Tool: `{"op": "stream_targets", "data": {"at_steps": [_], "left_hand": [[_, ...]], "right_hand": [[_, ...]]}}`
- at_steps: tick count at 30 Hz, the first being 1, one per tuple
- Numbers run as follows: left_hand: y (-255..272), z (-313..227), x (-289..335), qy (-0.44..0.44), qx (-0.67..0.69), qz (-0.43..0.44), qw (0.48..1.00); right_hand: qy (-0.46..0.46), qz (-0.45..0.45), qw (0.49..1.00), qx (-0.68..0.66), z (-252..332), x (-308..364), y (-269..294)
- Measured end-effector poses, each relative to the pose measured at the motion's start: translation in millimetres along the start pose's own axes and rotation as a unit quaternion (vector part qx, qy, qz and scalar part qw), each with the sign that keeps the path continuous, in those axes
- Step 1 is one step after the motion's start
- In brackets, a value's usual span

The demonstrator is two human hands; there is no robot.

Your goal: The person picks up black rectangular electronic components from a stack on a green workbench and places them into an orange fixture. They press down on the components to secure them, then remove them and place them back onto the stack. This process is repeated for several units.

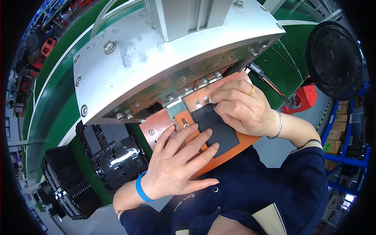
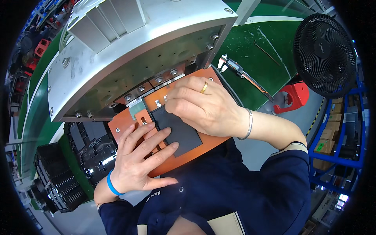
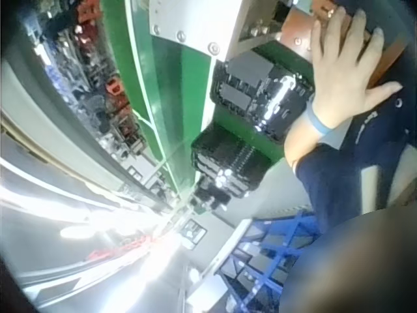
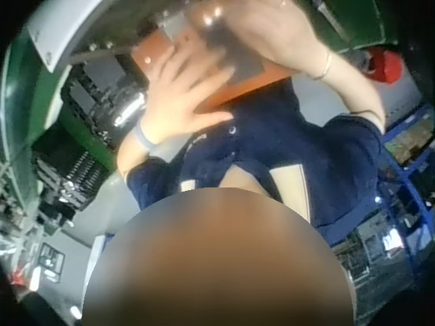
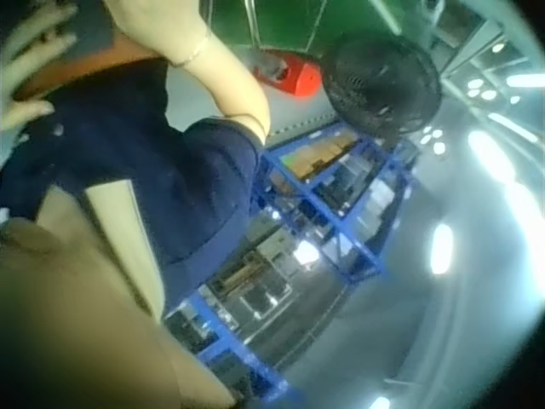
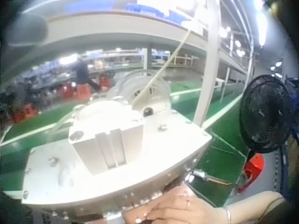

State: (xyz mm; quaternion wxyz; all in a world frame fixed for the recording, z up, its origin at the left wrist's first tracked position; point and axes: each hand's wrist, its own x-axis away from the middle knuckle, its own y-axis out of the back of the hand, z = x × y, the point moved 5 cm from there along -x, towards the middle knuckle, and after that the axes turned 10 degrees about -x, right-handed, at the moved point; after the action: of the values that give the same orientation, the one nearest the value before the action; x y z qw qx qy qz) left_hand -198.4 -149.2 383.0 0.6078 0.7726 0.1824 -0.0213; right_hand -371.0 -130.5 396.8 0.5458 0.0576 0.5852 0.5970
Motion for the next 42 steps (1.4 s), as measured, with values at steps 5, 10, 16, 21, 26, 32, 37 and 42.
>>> {"op": "stream_targets", "data": {"at_steps": [5, 10, 16, 21, 26, 32, 37, 42], "left_hand": [[0, 0, 0, 0.0, 0.006, -0.001, 1.0], [0, 0, 0, -0.003, -0.003, -0.001, 1.0], [1, 0, 0, -0.006, -0.001, -0.009, 1.0], [1, 0, -1, -0.008, 0.001, -0.011, 1.0], [1, 0, 0, -0.005, 0.002, -0.008, 1.0], [1, -1, 1, -0.005, 0.001, -0.01, 1.0], [1, 0, 0, -0.008, -0.004, -0.007, 1.0], [1, -1, 0, -0.009, -0.002, -0.01, 1.0]], "right_hand": [[0.006, 0.037, 0.999, 0.033, 4, -3, -1], [-0.017, 0.064, 0.993, 0.096, 10, -8, -4], [-0.03, 0.007, 0.995, 0.099, 3, -1, 1], [-0.029, 0.015, 0.993, 0.113, 4, 0, 0], [-0.04, -0.001, 0.99, 0.132, 2, -1, -4], [-0.029, 0.036, 0.996, 0.082, 3, 0, -4], [-0.053, 0.054, 0.993, 0.095, 2, -2, -6], [-0.069, 0.032, 0.993, 0.089, -1, -1, -7]]}}
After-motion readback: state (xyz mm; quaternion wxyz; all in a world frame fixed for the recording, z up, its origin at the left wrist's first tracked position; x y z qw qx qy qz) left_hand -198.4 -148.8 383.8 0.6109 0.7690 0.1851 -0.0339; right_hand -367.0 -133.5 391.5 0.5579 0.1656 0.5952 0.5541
